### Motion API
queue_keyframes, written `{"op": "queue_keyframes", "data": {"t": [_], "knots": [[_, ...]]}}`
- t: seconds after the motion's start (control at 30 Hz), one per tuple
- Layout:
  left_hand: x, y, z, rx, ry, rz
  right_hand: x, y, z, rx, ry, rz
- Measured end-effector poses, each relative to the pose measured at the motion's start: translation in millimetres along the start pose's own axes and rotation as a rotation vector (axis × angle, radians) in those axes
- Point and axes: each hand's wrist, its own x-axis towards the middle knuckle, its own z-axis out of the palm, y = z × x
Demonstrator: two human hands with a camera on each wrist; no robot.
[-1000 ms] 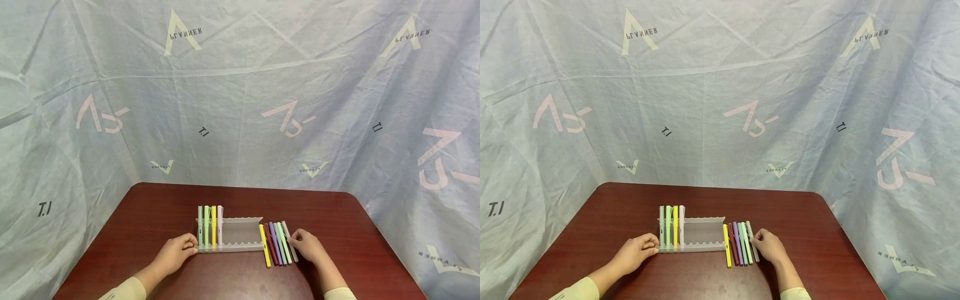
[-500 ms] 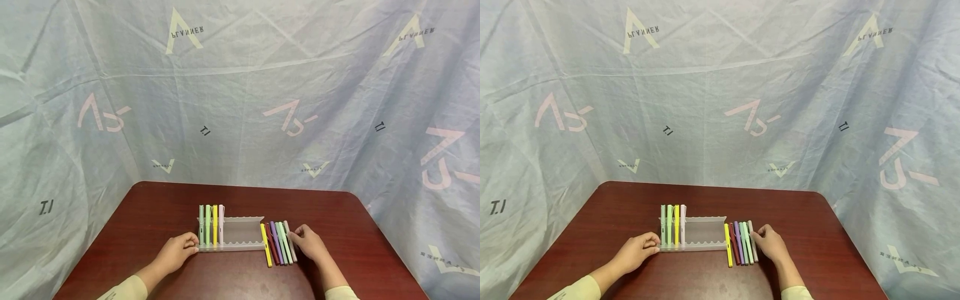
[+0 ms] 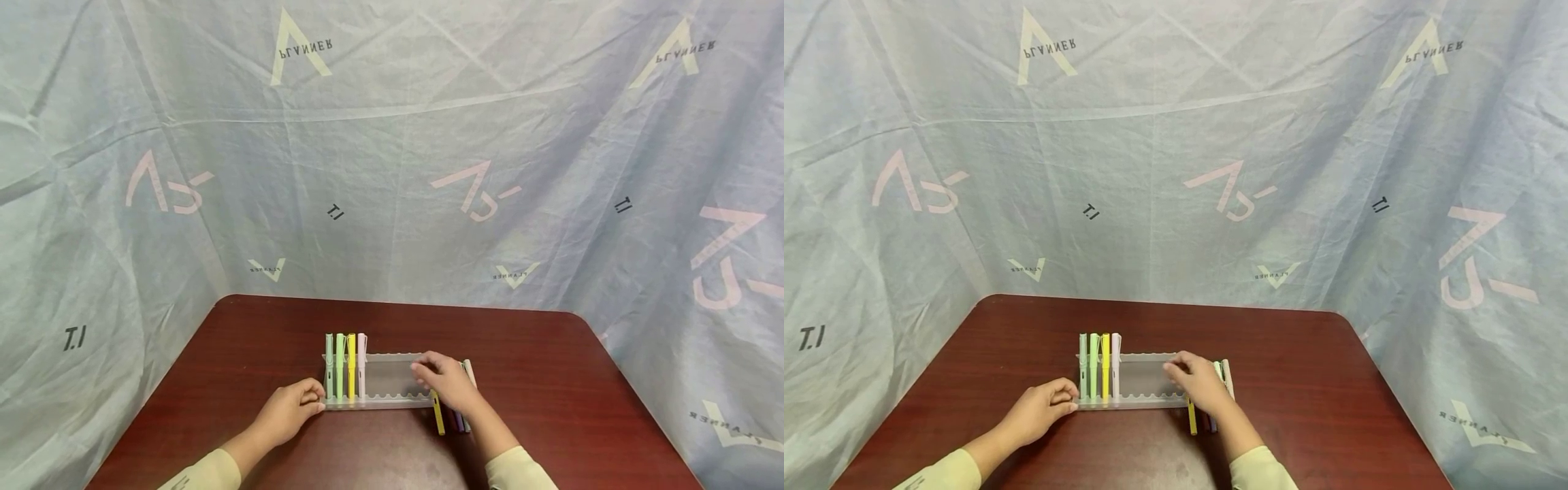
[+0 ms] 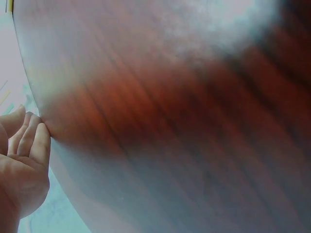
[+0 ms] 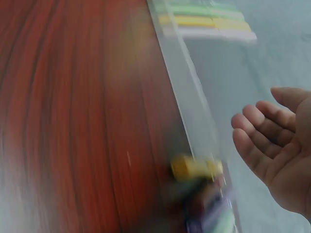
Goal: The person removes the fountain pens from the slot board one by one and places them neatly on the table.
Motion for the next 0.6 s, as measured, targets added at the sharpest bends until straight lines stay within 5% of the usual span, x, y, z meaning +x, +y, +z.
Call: {"op": "queue_keyframes", "data": {"t": [0.2,0.6], "knots": [[1.2,-0.8,0.7,0.012,0.004,0.012,14.2,-14.3,38.7,-0.047,-0.065,-0.062],[0.4,-0.6,1.6,0.023,0.013,0.010,28.1,-24.1,84.0,-0.075,0.015,-0.030]]}}
